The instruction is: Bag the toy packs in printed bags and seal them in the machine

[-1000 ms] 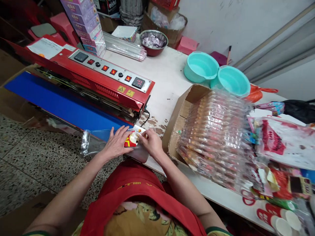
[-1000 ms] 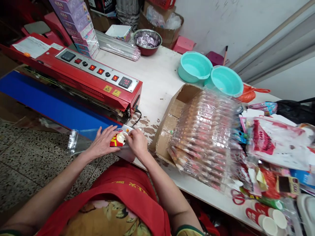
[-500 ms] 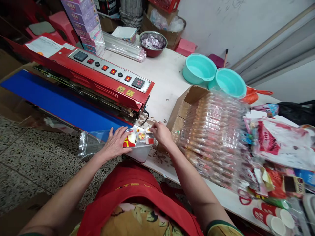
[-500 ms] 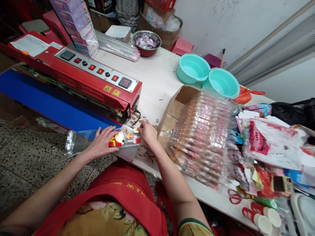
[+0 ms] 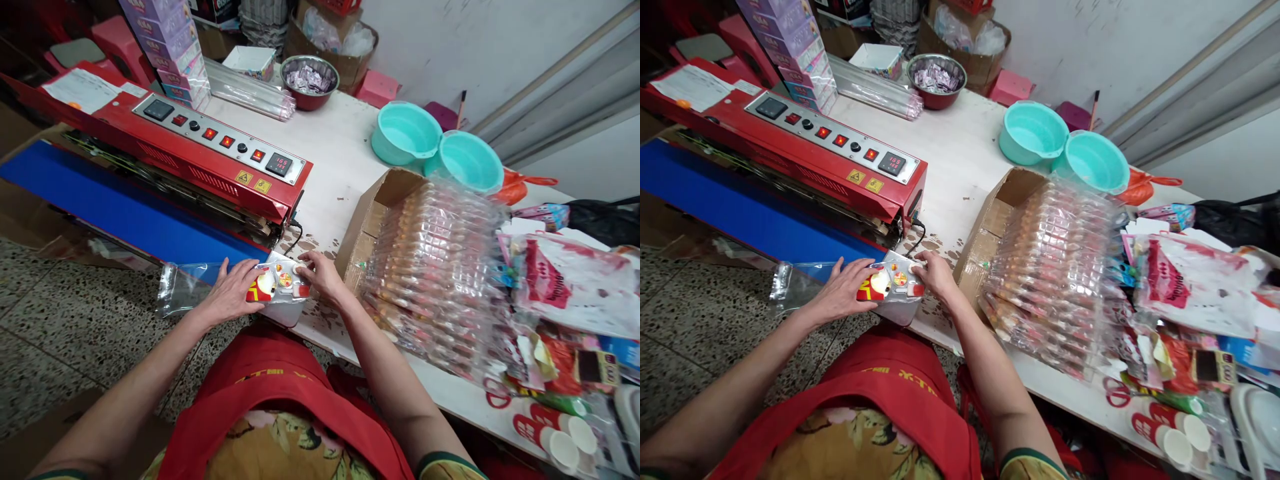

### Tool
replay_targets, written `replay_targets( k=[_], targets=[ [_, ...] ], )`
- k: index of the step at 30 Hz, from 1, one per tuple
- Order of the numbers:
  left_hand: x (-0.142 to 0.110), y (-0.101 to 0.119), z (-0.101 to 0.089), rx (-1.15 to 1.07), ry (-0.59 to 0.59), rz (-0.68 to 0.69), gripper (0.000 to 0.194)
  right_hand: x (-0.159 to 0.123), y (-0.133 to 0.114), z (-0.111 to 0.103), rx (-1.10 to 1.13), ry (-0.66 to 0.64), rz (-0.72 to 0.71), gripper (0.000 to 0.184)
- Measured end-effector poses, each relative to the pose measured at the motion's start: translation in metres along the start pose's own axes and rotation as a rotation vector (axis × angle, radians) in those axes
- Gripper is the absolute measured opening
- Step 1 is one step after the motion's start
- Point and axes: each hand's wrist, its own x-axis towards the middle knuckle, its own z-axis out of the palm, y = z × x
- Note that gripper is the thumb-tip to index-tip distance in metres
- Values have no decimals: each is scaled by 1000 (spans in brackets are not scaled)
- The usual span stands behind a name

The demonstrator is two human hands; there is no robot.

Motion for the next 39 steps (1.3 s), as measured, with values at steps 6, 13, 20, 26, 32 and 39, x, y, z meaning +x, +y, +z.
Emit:
replay_targets(
  k=[6, 13, 20, 26, 32, 39],
  targets=[
    [0, 2, -1, 27, -12, -5, 71, 11, 3, 6, 89, 24, 101, 26],
    [-1, 8, -5, 35, -11, -20, 70, -7, 11, 2, 316, 98, 41, 45],
    [-3, 12, -6, 34, 6, -19, 70, -30, -47, 15, -415, 17, -388, 15],
    [-3, 11, -2, 15, 12, 1, 70, -24, -95, 32, -741, -237, -215, 20],
    [-4, 11, 2, 4, 35, -4, 69, -22, -99, 26, -670, -234, -180, 14],
    [-3, 14, 0, -7, 16, -33, 72, -49, -24, -17, 433, 249, 140, 22]
  ],
)
